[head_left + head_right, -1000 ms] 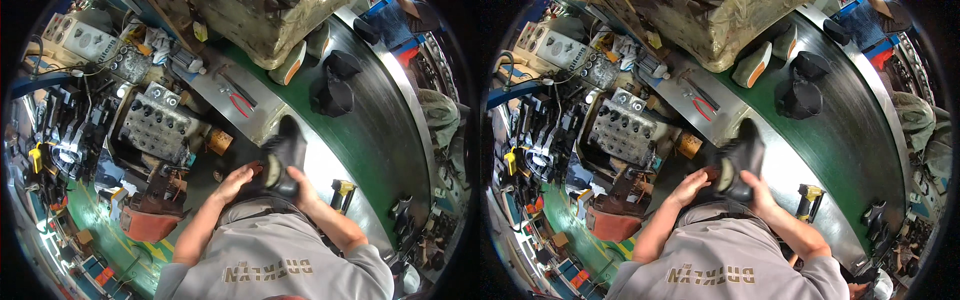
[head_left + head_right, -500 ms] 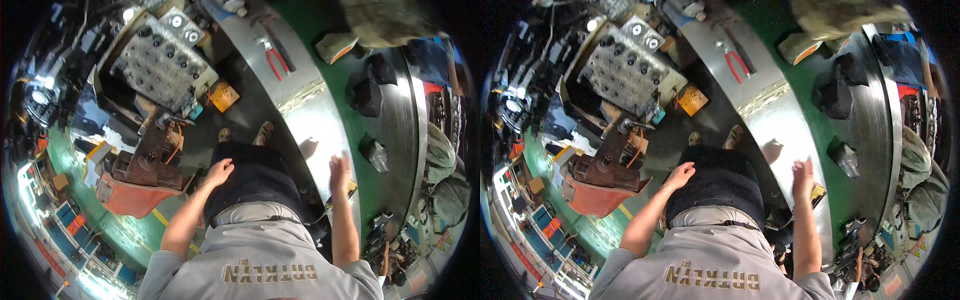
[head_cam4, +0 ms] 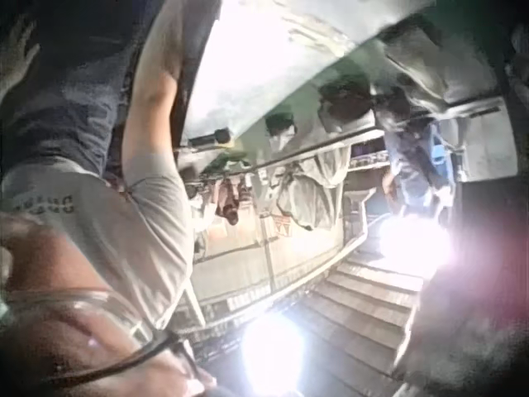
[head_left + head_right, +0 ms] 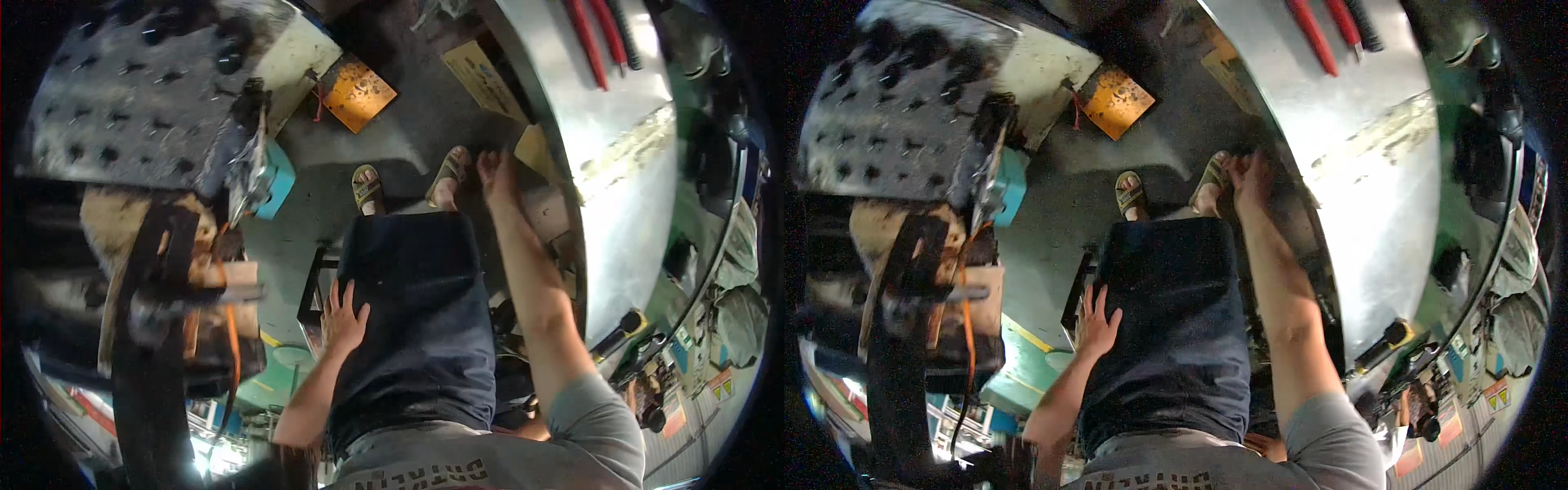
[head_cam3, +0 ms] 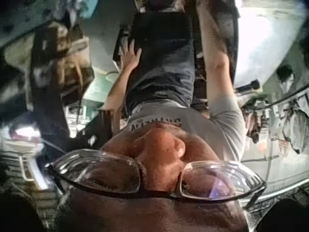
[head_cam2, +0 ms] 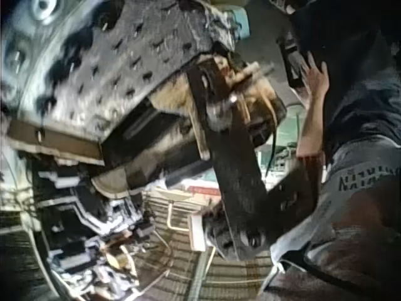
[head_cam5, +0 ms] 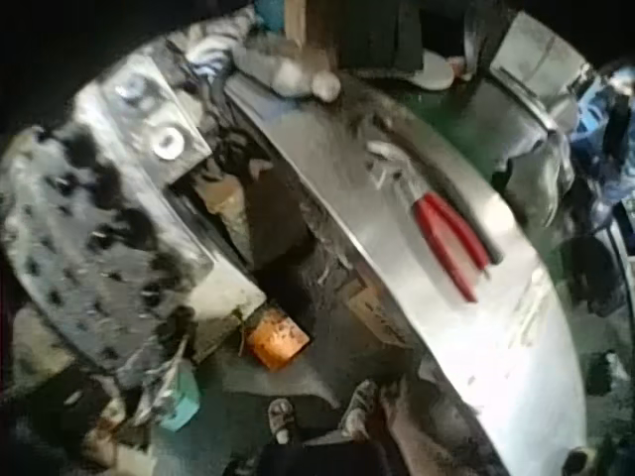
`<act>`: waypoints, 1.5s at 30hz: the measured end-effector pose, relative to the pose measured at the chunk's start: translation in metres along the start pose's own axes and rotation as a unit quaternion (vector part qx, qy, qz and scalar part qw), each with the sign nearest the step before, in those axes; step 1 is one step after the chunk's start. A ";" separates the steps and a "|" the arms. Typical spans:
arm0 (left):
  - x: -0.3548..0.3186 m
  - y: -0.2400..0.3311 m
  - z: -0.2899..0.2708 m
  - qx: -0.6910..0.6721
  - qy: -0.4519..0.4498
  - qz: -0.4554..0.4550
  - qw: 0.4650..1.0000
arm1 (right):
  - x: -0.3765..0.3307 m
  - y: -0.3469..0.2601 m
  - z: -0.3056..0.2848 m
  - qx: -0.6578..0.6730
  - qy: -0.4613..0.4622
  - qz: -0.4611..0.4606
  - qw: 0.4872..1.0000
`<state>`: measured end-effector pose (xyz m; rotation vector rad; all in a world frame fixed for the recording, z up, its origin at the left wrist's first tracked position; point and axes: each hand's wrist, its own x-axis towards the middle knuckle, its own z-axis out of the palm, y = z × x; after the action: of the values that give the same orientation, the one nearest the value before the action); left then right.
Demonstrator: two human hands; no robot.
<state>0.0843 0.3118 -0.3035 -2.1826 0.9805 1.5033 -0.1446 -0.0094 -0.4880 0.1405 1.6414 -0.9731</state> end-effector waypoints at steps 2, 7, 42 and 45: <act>0.001 -0.004 -0.001 0.010 0.013 0.014 1.000 | 0.062 -0.020 0.009 0.084 0.006 -0.039 0.996; 0.010 -0.014 0.003 -0.006 0.052 0.043 0.998 | 0.155 -0.059 0.010 0.040 -0.154 -0.027 0.987; 0.021 -0.009 0.003 0.024 0.070 0.064 0.995 | -0.081 0.052 -0.113 -0.033 -0.051 -0.030 0.998; 0.022 -0.004 0.000 0.020 0.072 0.072 0.995 | -0.023 0.035 -0.100 -0.002 0.096 0.043 0.994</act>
<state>0.0918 0.3074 -0.3241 -2.2596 1.2277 1.3882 -0.1936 0.0870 -0.4874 0.3086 1.7970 -0.9134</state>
